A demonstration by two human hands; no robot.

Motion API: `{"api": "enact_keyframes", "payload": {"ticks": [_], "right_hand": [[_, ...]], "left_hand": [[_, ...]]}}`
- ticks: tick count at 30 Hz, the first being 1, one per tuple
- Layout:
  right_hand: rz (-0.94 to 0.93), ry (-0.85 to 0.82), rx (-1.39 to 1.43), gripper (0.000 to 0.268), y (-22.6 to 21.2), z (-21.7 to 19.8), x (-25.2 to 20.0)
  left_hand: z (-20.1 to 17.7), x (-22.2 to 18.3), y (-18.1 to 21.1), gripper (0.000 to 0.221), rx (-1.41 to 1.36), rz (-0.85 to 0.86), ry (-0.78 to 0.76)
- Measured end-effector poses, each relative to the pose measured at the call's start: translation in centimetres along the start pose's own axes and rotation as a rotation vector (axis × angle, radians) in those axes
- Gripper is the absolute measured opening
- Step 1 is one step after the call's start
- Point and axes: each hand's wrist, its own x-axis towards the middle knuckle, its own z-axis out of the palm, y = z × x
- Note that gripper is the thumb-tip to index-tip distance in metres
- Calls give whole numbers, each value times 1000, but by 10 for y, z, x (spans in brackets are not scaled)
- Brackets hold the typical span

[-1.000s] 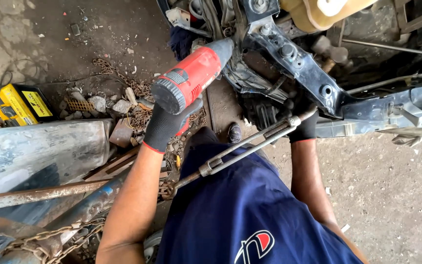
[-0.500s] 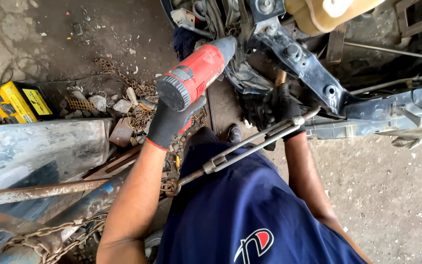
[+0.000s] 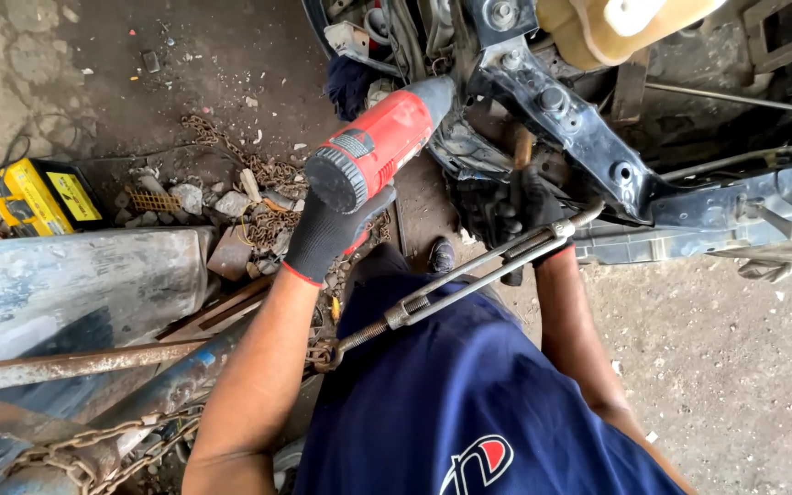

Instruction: Straightening a car's front frame using a heat gun, hammer, and tensioning tools.

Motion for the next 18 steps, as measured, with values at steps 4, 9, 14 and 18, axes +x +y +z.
{"api": "enact_keyframes", "payload": {"ticks": [4,9,14,18], "right_hand": [[-126,-47,151,49,-13,-32,10],[-269,-108,330,42,-12,-49,16],[-300,-134,315,43,3,-31,17],[-104,-58,-99,57,9,-16,13]], "left_hand": [[-2,-3,-13,61,80,75,28],[-3,-2,-7,65,-12,26,52],[0,-2,-5,58,26,16,12],[2,-1,3,51,90,55,17]]}}
